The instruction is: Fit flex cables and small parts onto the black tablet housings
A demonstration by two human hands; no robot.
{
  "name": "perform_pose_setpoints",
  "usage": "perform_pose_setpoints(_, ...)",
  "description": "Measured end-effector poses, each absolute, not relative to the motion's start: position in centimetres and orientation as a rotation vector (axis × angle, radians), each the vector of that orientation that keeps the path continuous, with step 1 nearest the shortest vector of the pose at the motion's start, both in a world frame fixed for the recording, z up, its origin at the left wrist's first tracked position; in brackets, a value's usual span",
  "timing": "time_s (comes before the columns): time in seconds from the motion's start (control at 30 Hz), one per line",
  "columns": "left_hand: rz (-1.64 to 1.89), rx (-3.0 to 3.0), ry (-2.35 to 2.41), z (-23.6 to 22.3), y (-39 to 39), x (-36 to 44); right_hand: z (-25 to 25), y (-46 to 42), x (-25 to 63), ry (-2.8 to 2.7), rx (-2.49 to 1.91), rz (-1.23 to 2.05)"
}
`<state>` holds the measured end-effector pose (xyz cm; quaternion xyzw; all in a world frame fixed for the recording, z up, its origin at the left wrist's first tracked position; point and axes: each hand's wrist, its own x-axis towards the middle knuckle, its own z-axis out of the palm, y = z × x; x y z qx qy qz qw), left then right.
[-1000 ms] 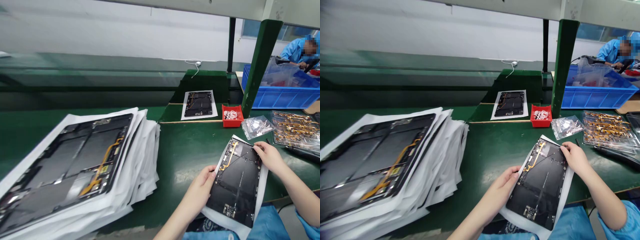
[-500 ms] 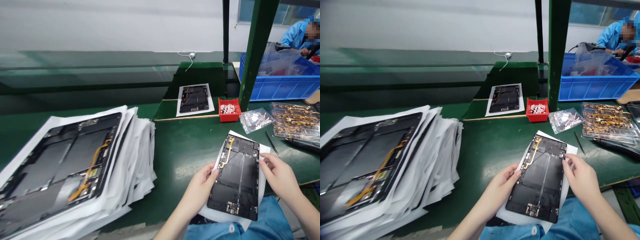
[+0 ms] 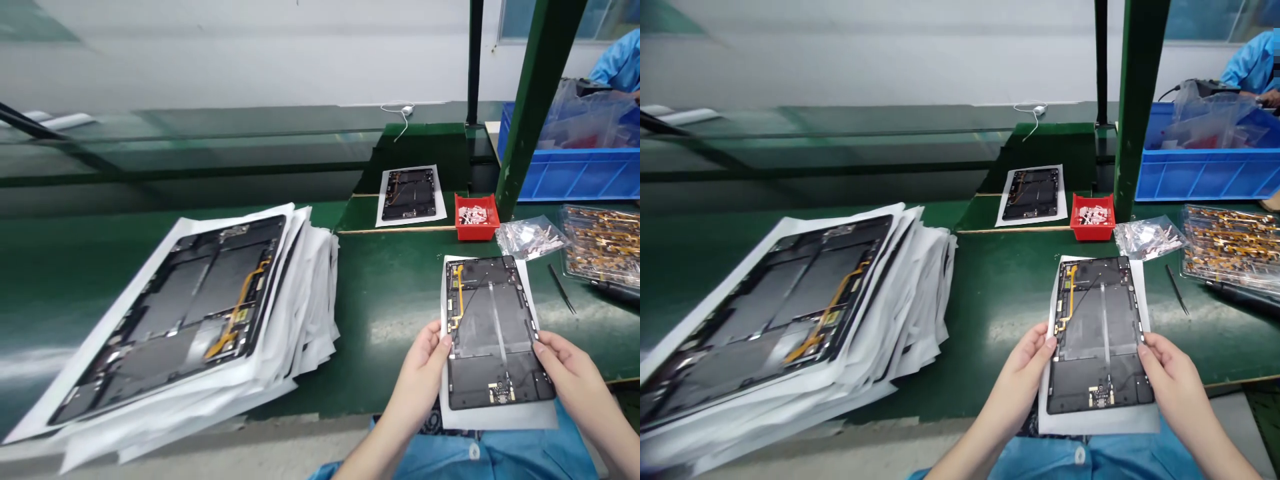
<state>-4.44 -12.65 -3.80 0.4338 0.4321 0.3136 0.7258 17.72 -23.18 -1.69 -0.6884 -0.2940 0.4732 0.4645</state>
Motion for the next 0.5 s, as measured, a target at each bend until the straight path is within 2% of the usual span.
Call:
perform_pose_setpoints(0.3,0.505,1.502,1.34,-2.8,-11.7,-5.8,-3.1,-24.1,17.6,-0.898,-1.901,0.955)
perform_pose_setpoints(0.5,0.391,1.733,1.387,-2.4,-11.8,-6.1,-3.3,-25.0,16.9,-1.313,-2.504,0.577)
